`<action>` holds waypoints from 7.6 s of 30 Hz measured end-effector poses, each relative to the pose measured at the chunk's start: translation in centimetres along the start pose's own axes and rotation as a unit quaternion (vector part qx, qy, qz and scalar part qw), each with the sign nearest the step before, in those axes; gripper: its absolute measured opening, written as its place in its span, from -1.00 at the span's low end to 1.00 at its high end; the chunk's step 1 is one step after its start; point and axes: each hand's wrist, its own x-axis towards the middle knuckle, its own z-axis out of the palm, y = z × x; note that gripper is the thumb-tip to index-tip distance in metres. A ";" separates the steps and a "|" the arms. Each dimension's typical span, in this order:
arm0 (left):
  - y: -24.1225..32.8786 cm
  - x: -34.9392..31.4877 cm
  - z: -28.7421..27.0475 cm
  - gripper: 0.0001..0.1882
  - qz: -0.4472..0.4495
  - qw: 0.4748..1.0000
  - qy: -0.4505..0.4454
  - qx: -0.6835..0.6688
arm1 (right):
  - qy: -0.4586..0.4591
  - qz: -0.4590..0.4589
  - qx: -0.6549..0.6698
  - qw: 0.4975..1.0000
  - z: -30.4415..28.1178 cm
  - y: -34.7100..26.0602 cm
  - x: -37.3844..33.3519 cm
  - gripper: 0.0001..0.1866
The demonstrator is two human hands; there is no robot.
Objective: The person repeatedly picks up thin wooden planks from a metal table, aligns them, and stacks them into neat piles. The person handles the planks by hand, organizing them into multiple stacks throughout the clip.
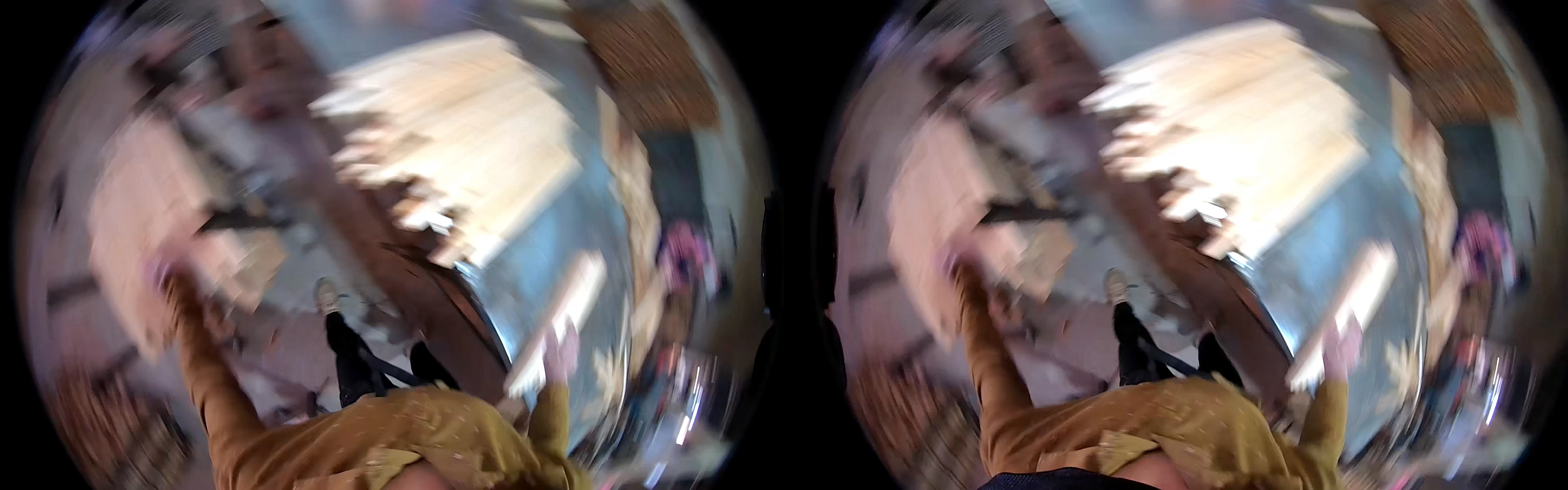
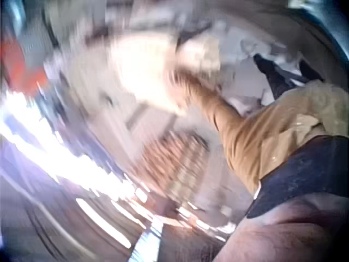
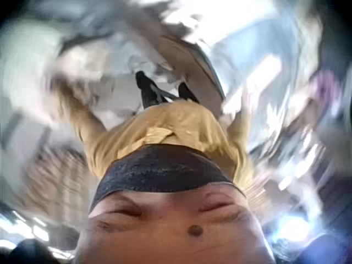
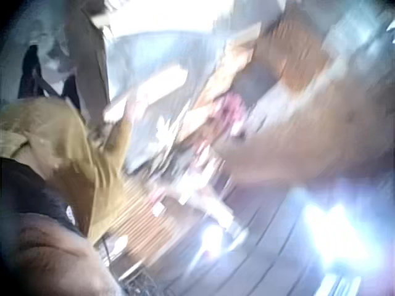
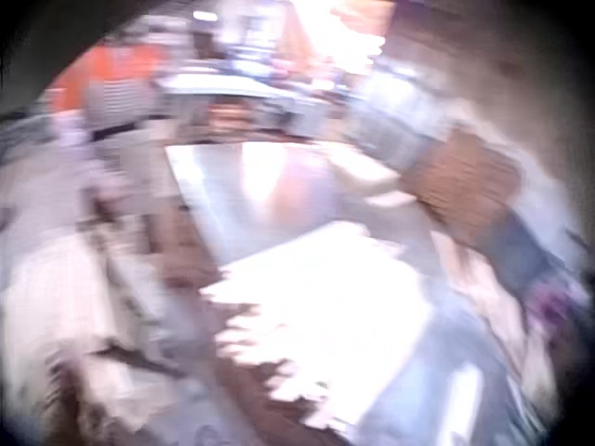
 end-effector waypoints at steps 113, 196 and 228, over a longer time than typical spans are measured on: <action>41.6 -25.9 2.4 -0.32 -0.343 0.616 -0.156 -0.692 | 0.120 -0.264 0.221 0.931 12.4 -26.7 50.3 -0.41; 69.5 -90.3 -23.8 -0.34 0.687 0.445 -0.562 -0.123 | 0.074 0.438 0.374 0.814 12.7 44.1 -26.5 -0.50; 62.9 -128.1 -31.4 -0.40 -0.017 0.308 -0.833 -0.458 | -0.214 -0.060 0.113 0.968 -2.7 89.8 23.3 -0.38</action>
